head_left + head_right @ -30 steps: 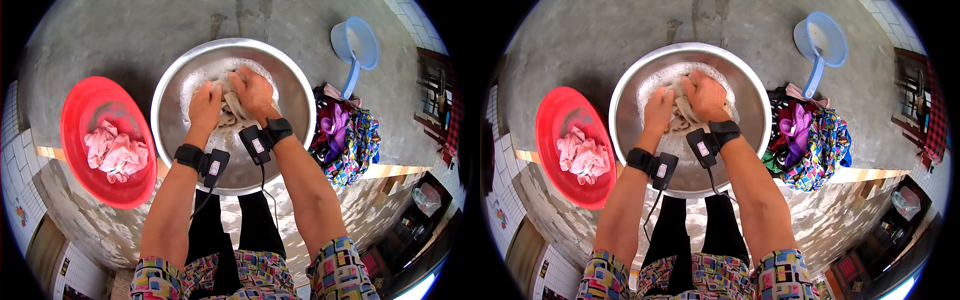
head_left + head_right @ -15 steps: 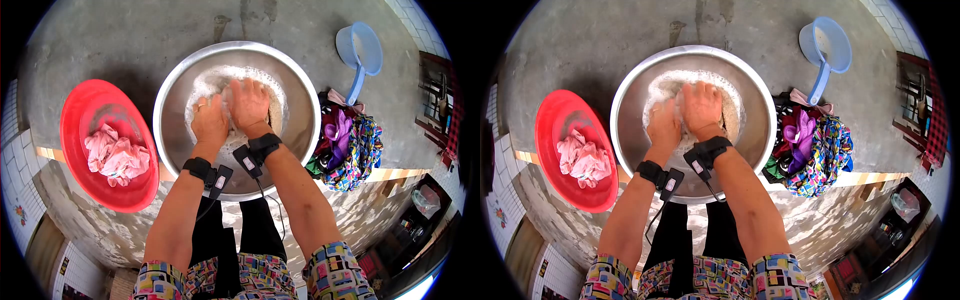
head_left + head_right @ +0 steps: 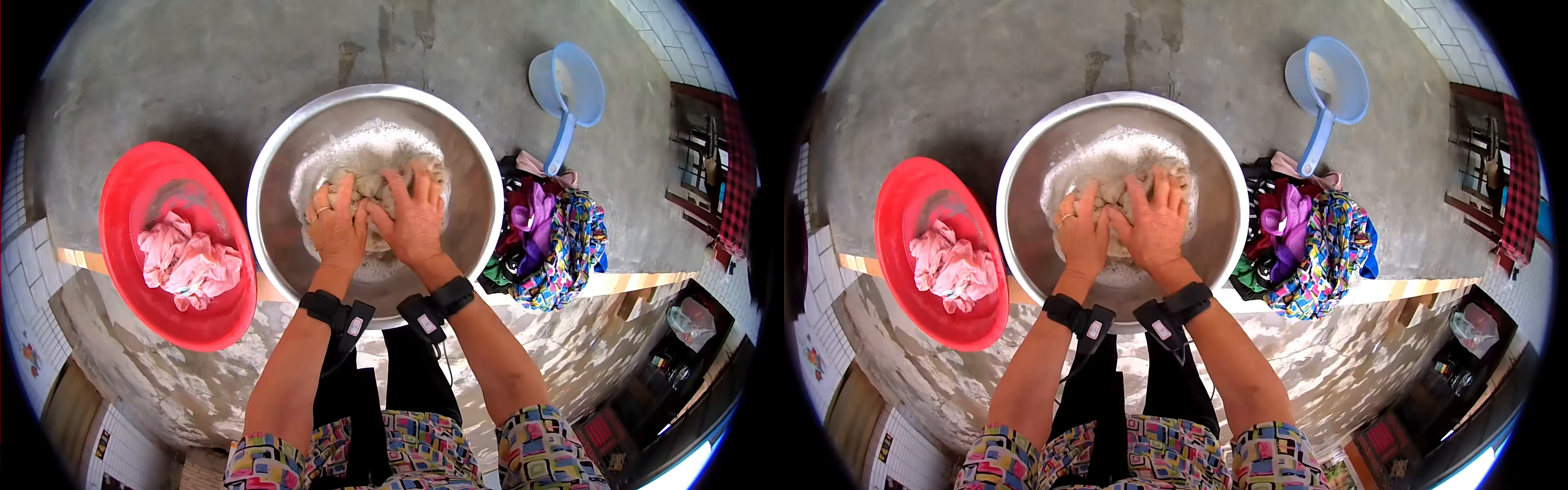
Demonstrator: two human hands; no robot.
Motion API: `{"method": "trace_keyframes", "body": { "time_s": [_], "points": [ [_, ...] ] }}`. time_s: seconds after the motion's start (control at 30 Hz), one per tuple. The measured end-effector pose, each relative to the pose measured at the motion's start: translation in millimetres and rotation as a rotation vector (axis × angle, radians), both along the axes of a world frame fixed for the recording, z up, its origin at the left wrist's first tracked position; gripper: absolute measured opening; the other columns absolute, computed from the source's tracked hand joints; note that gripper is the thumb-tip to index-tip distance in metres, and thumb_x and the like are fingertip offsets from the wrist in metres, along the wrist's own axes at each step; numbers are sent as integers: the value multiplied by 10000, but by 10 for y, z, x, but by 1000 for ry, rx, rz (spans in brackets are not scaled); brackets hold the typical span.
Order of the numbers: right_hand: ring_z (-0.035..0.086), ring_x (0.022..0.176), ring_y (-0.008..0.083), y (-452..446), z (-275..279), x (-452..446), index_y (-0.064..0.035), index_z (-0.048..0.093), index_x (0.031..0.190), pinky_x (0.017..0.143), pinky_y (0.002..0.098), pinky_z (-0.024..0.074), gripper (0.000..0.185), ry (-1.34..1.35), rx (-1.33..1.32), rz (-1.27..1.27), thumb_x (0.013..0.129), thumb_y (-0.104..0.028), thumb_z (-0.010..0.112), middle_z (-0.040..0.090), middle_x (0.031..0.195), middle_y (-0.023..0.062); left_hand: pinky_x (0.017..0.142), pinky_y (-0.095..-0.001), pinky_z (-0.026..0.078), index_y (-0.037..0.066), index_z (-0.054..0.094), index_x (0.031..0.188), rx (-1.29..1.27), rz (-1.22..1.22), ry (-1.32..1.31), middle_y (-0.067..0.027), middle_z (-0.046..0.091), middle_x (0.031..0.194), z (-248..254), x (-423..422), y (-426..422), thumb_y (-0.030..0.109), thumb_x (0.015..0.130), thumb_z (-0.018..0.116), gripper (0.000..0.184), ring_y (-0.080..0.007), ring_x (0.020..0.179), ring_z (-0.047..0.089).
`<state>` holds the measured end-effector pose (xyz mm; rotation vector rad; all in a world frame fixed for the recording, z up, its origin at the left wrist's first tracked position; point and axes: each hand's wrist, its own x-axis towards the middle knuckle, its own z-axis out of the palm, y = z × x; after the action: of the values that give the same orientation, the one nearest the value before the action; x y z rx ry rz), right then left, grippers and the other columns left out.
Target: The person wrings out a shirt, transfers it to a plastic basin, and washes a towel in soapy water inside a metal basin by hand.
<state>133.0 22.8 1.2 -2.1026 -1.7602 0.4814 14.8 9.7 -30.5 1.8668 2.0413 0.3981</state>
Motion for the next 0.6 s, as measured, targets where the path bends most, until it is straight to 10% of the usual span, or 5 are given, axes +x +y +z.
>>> {"method": "trace_keyframes", "body": {
  "time_s": [0.27,0.33,0.47,0.6],
  "points": [
    [512,912,283,664,-201,-129,-137,588,933,729,443,402,203,-164,-145,260,772,-258,576,587,857,87,718,-377,442,119,520,1011,-335,111,-120,-167,547,892,-36,-89,528,249,831,529,222,-295,818,537],
    [526,881,314,632,-28,-4,-113,574,963,733,411,421,220,329,-135,119,777,-230,578,582,847,105,697,-352,433,102,493,1019,-286,166,-682,-153,562,800,-78,-161,513,249,832,539,242,-277,784,542],
    [500,919,314,221,516,241,-90,543,1028,785,373,414,292,595,43,271,762,-193,599,537,961,136,783,-377,394,130,472,1124,-48,283,-1013,-114,522,974,454,-111,203,262,822,560,341,-276,914,499],
    [453,990,325,-62,251,246,-119,496,1141,821,398,387,416,291,53,58,750,-199,613,455,1107,161,820,-421,370,165,446,1208,93,20,-378,-101,483,1009,115,-84,-56,278,804,584,442,-298,985,448]
  ]
}}
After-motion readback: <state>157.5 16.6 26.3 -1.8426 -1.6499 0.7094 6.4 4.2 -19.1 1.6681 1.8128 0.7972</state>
